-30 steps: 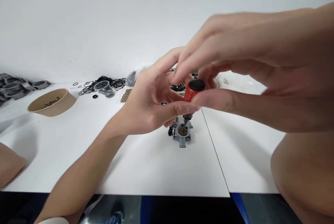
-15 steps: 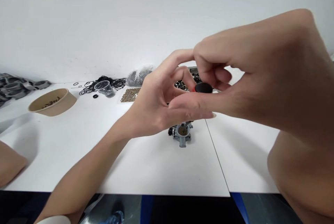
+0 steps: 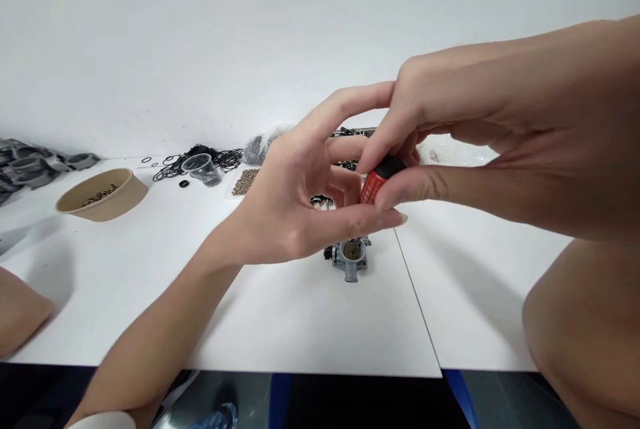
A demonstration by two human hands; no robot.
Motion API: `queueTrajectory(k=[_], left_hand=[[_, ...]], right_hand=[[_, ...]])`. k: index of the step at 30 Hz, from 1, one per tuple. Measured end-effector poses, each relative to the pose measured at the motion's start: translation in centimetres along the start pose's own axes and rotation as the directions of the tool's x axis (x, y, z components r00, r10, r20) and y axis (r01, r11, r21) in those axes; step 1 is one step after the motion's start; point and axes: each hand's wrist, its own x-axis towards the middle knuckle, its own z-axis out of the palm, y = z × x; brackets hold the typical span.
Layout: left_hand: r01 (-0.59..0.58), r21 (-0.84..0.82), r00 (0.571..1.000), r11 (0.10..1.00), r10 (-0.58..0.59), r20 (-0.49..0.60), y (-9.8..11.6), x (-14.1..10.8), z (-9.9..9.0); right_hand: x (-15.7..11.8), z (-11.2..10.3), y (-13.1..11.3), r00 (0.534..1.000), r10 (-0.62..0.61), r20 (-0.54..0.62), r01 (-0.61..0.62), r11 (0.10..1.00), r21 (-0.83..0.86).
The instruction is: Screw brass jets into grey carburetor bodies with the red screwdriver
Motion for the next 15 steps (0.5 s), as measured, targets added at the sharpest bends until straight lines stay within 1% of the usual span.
queueTrajectory(k=[2,4,6,8,10,12,14,15], left_hand=[[-0.042,0.039,0.999,0.998,0.043,-0.008,-0.1,0.1,0.1],[-0.058,0.073,0.998,0.996,0.061,-0.030,-0.3,0.2,0.2],[-0.044,0.100,0.996,0.994,0.051,-0.067,-0.5,0.2,0.2],[-0.034,0.122,0.995,0.992,0.046,-0.093,-0.6,0.1,0.1],[-0.019,0.135,0.995,0.991,0.032,-0.095,-0.6,0.0,0.0],[0.000,0.134,0.996,0.991,0.012,-0.088,-0.4,0.0,-0.1],[0.013,0.134,0.995,0.991,0.000,-0.096,-0.3,0.0,-0.2],[0.014,0.142,0.995,0.990,0.001,-0.104,-0.2,0.0,-0.2]], right_hand=[[0.1,0.1,-0.3,0.998,0.048,-0.047,-0.051,0.997,-0.063],[0.2,0.2,-0.7,0.993,0.094,-0.068,-0.101,0.988,-0.119],[0.3,0.2,-0.9,0.989,0.138,-0.058,-0.145,0.978,-0.150],[0.3,0.2,-1.1,0.983,0.177,-0.042,-0.181,0.973,-0.142],[0.3,0.1,-1.1,0.985,0.173,-0.026,-0.174,0.981,-0.085],[0.1,-0.2,-0.9,0.991,0.135,-0.014,-0.134,0.991,0.028],[-0.3,-0.7,-0.3,0.988,0.143,-0.063,-0.134,0.982,0.134],[-0.4,-1.0,0.1,0.981,0.166,-0.100,-0.149,0.977,0.155]])
